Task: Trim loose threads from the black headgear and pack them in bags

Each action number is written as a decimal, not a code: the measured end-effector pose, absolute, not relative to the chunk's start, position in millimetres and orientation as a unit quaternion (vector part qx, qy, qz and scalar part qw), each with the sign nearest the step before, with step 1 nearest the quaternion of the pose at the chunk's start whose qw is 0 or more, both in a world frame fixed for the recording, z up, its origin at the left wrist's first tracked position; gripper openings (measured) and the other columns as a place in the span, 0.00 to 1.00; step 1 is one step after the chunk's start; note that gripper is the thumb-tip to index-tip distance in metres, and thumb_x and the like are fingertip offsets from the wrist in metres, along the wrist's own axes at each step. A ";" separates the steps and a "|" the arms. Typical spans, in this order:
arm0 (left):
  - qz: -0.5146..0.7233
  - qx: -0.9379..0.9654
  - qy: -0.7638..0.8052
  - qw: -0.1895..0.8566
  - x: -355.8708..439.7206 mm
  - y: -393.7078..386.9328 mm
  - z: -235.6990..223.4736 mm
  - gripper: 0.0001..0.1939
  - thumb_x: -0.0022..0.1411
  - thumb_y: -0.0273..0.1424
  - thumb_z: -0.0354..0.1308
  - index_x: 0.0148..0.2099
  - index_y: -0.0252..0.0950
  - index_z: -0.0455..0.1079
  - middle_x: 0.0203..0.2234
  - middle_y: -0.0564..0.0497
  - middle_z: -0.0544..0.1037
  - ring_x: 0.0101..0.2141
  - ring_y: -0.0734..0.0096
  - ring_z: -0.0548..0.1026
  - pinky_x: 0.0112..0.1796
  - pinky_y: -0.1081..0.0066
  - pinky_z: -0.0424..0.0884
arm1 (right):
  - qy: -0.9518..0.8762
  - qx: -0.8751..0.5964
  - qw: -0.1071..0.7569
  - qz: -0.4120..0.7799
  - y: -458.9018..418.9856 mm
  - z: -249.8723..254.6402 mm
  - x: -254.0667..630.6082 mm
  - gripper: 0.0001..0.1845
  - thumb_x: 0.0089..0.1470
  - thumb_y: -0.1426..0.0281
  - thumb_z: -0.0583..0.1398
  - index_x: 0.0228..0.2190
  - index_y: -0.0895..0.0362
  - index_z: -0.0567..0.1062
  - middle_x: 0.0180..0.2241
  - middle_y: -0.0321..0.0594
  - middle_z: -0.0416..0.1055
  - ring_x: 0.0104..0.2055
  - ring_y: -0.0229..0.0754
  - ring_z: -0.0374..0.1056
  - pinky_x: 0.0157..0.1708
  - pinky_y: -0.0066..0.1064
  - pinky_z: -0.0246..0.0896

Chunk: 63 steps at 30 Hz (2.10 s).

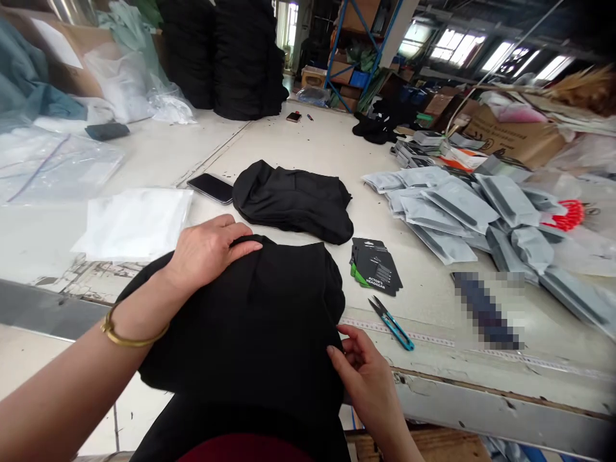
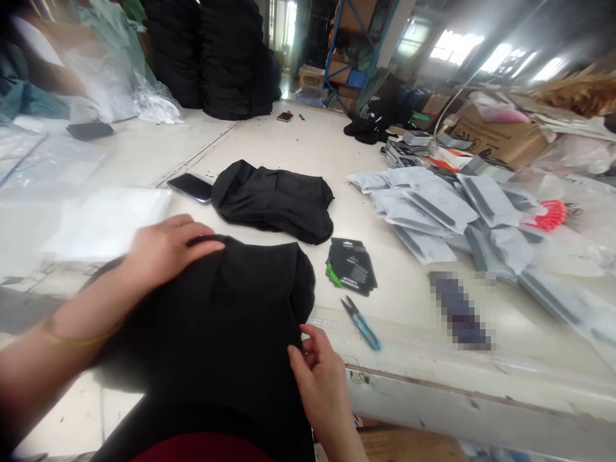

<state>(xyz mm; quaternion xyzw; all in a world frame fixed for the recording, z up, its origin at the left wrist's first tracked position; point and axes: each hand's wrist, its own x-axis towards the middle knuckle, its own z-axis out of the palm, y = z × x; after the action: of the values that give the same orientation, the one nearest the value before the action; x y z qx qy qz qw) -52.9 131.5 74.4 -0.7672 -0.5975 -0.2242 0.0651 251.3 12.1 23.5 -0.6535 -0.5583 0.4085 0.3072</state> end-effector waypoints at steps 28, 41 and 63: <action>-0.424 -0.642 -0.531 -0.356 59.9 150.7 31.3 0.13 0.53 0.38 0.59 0.37 0.35 0.71 0.46 0.44 0.71 0.49 0.57 0.67 0.51 0.61 0.61 | -0.733 -0.522 0.353 0.255 4.5 22.2 231.1 0.12 0.56 0.67 0.55 0.42 0.54 0.72 0.35 0.41 0.74 0.33 0.39 0.70 0.34 0.27 0.67; -0.492 -0.399 -0.398 -0.664 51.3 154.9 31.3 0.17 0.49 0.32 0.65 0.39 0.39 0.62 0.28 0.58 0.74 0.30 0.73 0.73 0.36 0.72 0.69 | -0.540 -0.728 0.409 0.103 37.6 8.6 324.2 0.22 0.52 0.56 0.57 0.43 0.58 0.70 0.43 0.49 0.70 0.41 0.48 0.66 0.42 0.43 0.62; -0.489 -0.375 -0.408 -0.673 42.6 157.2 34.2 0.24 0.42 0.23 0.50 0.42 0.38 0.75 0.36 0.52 0.79 0.39 0.60 0.74 0.43 0.63 0.70 | -0.427 -0.607 0.536 0.402 83.5 -1.0 244.9 0.20 0.45 0.61 0.64 0.39 0.57 0.70 0.33 0.39 0.72 0.36 0.41 0.70 0.39 0.36 0.68</action>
<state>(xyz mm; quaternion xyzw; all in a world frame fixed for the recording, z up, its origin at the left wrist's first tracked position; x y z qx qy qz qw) 42.6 157.2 34.2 -0.3754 -0.4078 -0.4894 -0.6733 244.9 83.5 -1.0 -0.6072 -0.4275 0.4020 0.5358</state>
